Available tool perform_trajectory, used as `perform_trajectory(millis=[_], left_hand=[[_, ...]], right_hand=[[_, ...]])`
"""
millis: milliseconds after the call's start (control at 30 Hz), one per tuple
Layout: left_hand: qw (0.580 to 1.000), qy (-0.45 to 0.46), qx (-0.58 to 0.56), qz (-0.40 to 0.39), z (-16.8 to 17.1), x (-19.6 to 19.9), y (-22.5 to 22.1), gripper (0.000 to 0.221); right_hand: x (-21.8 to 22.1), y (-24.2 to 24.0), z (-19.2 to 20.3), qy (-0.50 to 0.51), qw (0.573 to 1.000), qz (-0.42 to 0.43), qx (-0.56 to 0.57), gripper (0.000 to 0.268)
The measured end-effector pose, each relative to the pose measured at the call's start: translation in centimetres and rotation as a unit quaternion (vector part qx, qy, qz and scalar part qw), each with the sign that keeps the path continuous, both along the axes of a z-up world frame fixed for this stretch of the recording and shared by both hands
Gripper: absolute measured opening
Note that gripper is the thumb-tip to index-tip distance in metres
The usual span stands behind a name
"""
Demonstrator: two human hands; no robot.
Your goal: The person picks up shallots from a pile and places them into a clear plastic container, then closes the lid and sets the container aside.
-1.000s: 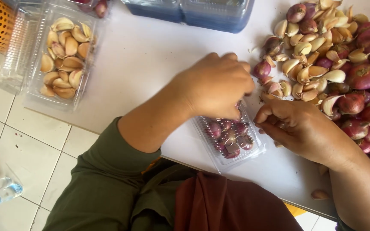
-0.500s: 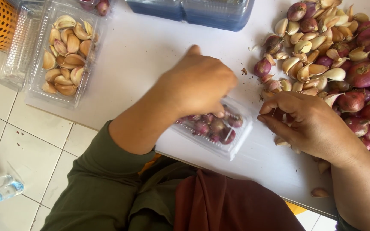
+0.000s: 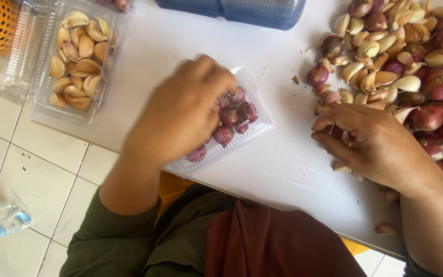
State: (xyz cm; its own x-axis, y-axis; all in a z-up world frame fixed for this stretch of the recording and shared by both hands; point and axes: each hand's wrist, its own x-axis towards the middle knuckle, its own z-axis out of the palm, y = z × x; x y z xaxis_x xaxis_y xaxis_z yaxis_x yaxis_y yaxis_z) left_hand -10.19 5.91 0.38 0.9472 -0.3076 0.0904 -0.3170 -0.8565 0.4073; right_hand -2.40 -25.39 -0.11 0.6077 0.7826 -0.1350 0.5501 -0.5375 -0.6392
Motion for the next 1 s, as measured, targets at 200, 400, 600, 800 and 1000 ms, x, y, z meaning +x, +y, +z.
perform_trajectory(millis=[200, 400, 600, 800, 1000], left_hand=[[0.991, -0.031, 0.123, 0.038, -1.0, -3.2, -3.1, 0.084], [0.983, -0.058, 0.152, 0.088, -1.1, -4.0, -3.1, 0.080], [0.958, -0.019, 0.181, 0.220, -2.5, -2.7, -0.6, 0.088], [0.909, -0.122, 0.243, 0.316, -2.5, -2.5, 0.4, 0.080], [0.912, -0.105, 0.226, 0.325, -2.5, -2.3, 0.9, 0.079]], right_hand=[[0.0, -0.7, -1.0, -0.034, 0.999, -0.006, -0.013, 0.015], [-0.1, -0.7, -1.1, -0.039, 0.999, -0.022, -0.021, 0.017], [-0.2, -0.5, -0.8, -0.030, 0.999, -0.019, -0.020, 0.016], [-0.1, -0.4, -0.7, -0.018, 0.999, -0.022, -0.025, 0.015], [-0.1, -0.3, -0.7, -0.023, 0.999, -0.018, -0.022, 0.014]])
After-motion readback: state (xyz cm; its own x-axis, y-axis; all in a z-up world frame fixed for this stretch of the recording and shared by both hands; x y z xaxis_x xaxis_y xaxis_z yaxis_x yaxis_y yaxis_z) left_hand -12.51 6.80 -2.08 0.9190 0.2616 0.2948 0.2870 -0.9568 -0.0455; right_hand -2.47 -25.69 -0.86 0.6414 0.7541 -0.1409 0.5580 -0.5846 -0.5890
